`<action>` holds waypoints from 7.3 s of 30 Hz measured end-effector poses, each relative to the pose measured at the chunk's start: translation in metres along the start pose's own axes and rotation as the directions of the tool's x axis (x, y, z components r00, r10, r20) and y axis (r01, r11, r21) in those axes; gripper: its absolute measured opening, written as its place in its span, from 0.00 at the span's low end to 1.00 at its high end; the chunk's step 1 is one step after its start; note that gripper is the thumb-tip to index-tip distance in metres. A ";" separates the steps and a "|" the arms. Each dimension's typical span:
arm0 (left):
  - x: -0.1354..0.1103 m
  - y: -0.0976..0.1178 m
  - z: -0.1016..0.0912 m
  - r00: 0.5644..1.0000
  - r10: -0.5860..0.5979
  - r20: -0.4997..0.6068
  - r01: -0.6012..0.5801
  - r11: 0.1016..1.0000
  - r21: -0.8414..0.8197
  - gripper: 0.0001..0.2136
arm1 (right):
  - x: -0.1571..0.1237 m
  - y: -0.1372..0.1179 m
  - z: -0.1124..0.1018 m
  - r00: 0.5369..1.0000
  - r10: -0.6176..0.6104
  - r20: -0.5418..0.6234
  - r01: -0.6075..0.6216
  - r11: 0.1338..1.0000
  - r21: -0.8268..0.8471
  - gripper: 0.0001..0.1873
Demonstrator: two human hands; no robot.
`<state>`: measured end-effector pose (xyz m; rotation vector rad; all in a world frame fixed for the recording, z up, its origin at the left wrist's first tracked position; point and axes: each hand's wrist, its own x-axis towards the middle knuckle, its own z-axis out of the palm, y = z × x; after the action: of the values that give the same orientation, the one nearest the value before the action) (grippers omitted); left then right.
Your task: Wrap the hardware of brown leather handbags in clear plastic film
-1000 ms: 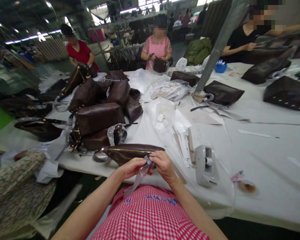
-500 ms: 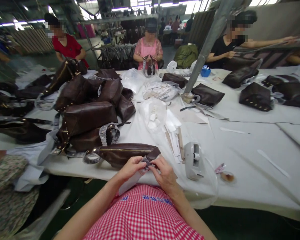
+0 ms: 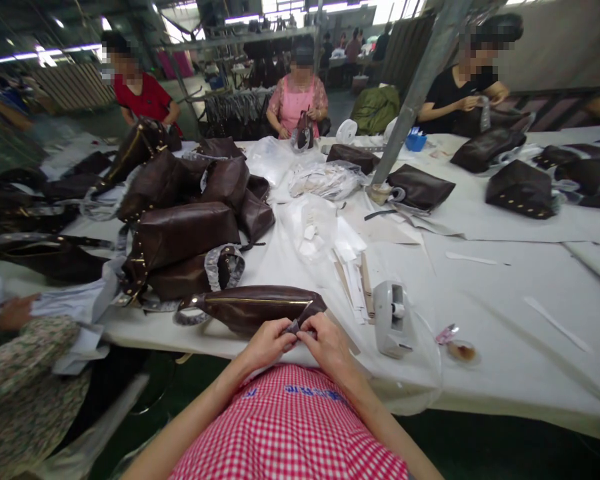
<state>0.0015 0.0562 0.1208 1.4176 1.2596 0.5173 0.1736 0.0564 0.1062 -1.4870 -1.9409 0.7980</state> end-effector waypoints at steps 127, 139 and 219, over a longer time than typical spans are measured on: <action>0.045 0.012 0.007 0.969 0.232 -0.089 -0.205 0.950 0.236 0.07 | 0.000 0.042 0.005 0.973 0.068 -0.222 0.037 0.899 0.436 0.06; 0.032 0.020 0.002 0.971 0.237 -0.013 -0.218 0.911 0.349 0.07 | 0.032 0.042 -0.006 0.683 0.573 0.454 -0.581 0.048 0.813 0.23; 0.012 0.053 -0.054 0.894 -0.365 0.262 0.433 0.853 -0.291 0.21 | 0.030 0.073 0.021 0.978 0.144 -0.153 -0.041 0.846 0.531 0.15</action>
<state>-0.0198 0.0997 0.1803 0.8550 1.1933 0.2796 0.1973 0.0977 0.0404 -1.2642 -1.3648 1.0860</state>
